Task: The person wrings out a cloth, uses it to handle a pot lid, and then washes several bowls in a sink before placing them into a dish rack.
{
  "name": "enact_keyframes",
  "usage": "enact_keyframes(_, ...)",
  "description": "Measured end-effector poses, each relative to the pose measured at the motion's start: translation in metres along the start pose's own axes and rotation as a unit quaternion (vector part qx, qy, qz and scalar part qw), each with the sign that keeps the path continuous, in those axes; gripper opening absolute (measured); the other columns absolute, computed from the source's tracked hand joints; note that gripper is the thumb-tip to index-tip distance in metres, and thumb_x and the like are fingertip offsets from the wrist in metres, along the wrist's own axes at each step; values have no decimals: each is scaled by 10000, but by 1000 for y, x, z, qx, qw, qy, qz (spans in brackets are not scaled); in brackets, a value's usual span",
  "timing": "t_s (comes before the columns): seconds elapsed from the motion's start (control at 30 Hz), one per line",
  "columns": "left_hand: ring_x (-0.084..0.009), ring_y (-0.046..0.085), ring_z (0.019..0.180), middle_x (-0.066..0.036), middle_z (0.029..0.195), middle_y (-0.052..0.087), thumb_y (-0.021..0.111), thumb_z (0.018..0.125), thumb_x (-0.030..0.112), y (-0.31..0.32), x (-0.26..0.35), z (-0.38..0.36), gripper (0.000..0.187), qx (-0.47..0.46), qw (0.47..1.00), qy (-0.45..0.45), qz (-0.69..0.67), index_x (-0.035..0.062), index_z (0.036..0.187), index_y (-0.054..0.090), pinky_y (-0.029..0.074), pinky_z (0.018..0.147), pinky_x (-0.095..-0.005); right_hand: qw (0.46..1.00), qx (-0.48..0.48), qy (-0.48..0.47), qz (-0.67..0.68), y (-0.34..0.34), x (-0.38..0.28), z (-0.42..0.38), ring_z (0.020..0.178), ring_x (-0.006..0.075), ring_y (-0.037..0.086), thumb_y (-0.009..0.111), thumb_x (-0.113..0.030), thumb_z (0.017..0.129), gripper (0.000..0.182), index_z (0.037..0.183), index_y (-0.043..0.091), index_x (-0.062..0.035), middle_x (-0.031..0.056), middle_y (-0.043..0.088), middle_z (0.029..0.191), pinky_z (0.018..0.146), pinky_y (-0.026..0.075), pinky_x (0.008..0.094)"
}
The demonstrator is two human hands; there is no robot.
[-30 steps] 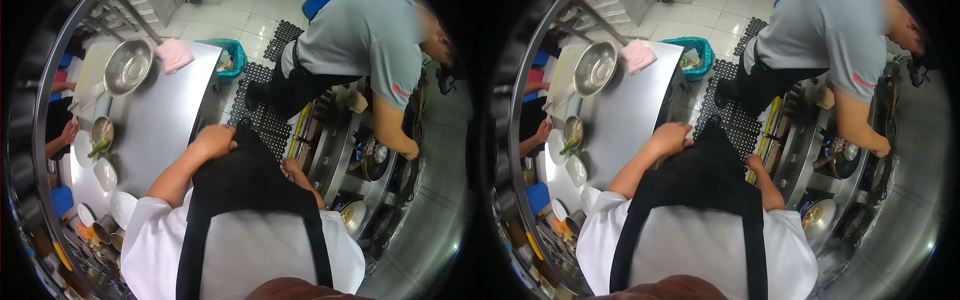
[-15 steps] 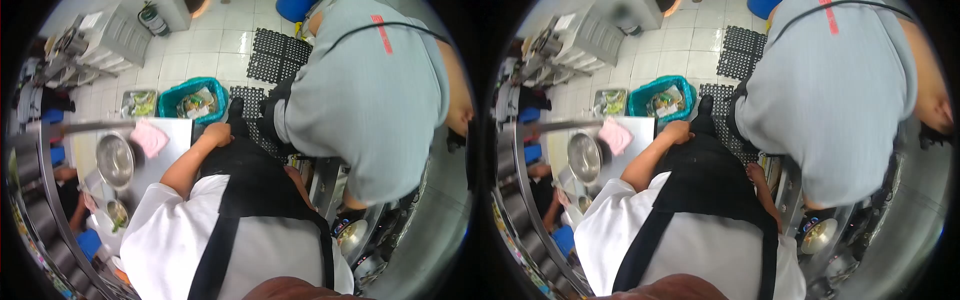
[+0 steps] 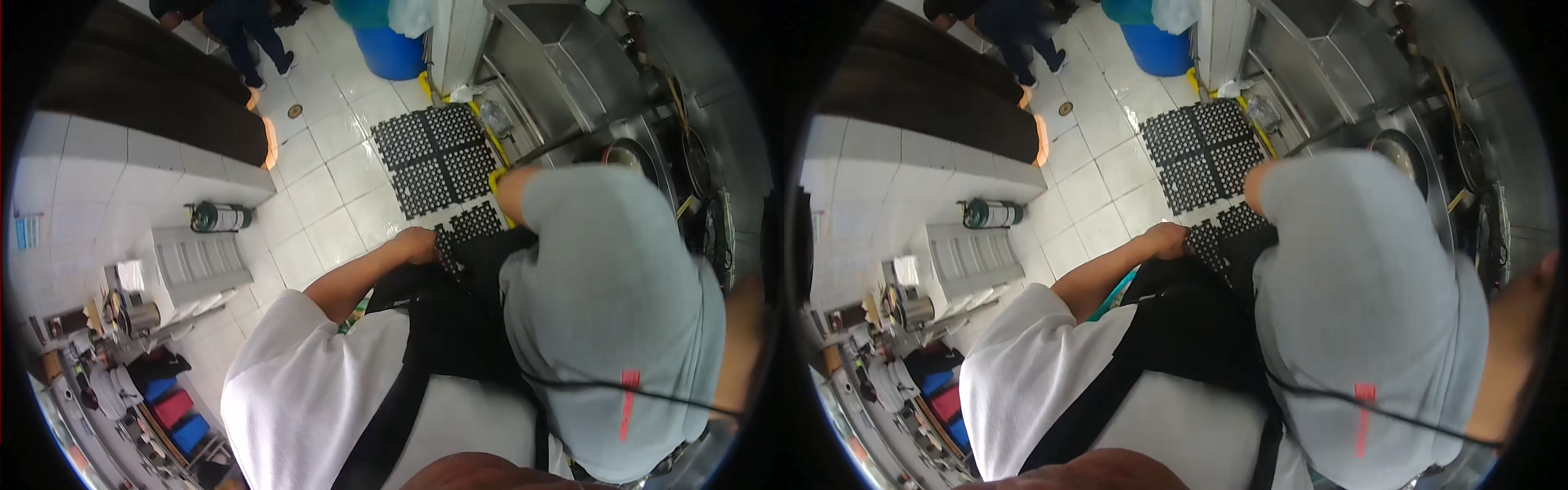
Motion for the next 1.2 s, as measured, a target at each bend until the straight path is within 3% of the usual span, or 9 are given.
enact_keyframes(0.13,-393,620,1085,-231,1116,664,645,861,421,-71,-40,6,516,14,1000,18,2,1,1159,638,492,929,-466,999,4,-34,0,-7,-82,40,811,217,633,496,-214,956,235,986,669,-59,94,656,888,675,514,365)
enact_keyframes(0.43,-393,648,994,-217,1000,686,648,849,382,-236,-35,33,430,27,990,130,36,28,1092,673,505,873,-472,996,-9,80,-44,-15,-64,72,854,245,650,482,-220,949,258,983,680,-58,120,666,918,692,529,394)
enact_keyframes(0.63,-405,642,988,-230,997,679,623,861,402,-299,-156,93,434,103,987,123,-27,28,1077,668,505,868,-469,979,-83,143,-115,4,-45,110,882,264,662,473,-224,945,274,982,688,-58,138,673,938,702,539,414)
enact_keyframes(0.83,-430,627,993,-273,1028,660,588,871,441,-225,-468,69,483,187,962,-190,-63,-24,952,690,493,871,-499,919,-219,58,-322,-1,-110,215,911,283,673,463,-227,941,290,980,696,-58,155,679,958,713,549,434)
enact_keyframes(0.9,-397,665,821,-258,812,670,596,874,475,-176,-540,26,517,149,942,-285,-99,-12,726,688,500,760,-509,822,-256,-116,-496,-10,-173,283,921,289,677,460,-229,939,296,980,698,-57,161,681,965,717,552,440)
enact_keyframes(0.93,-341,588,522,-156,544,583,587,915,505,-147,-569,0,540,152,894,-355,-228,13,707,663,497,569,-477,759,-143,-346,-533,-34,-246,290,884,288,684,454,-225,942,305,961,699,-46,168,691,938,711,545,435)
enact_keyframes(1.03,-245,569,528,-101,649,580,677,904,371,-54,-613,-44,364,113,665,-445,-589,38,763,629,469,456,-418,979,-75,-98,-164,-59,-376,377,963,346,650,667,-288,851,267,983,687,-57,161,685,1011,834,517,414)
enact_keyframes(1.13,-293,646,769,-109,923,662,636,925,393,-36,-619,-49,425,-53,674,-493,-548,91,1223,615,529,666,-464,958,-4,-212,-195,-43,-499,426,913,292,660,654,-310,872,311,1036,682,-47,149,693,972,794,507,383)
enact_keyframes(1.2,-301,656,790,-105,955,672,635,921,421,-59,-642,-25,446,-69,685,-490,-534,129,1256,593,533,675,-460,974,-3,-181,-138,-33,-562,426,908,288,659,657,-327,869,343,1078,680,-55,143,697,983,787,507,383)
Point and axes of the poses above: each hand's wrist, its own z-axis towards the middle knuckle, its own y-axis out of the palm, x = y × z, the point moved 5 cm from there along z, towards the middle knuckle
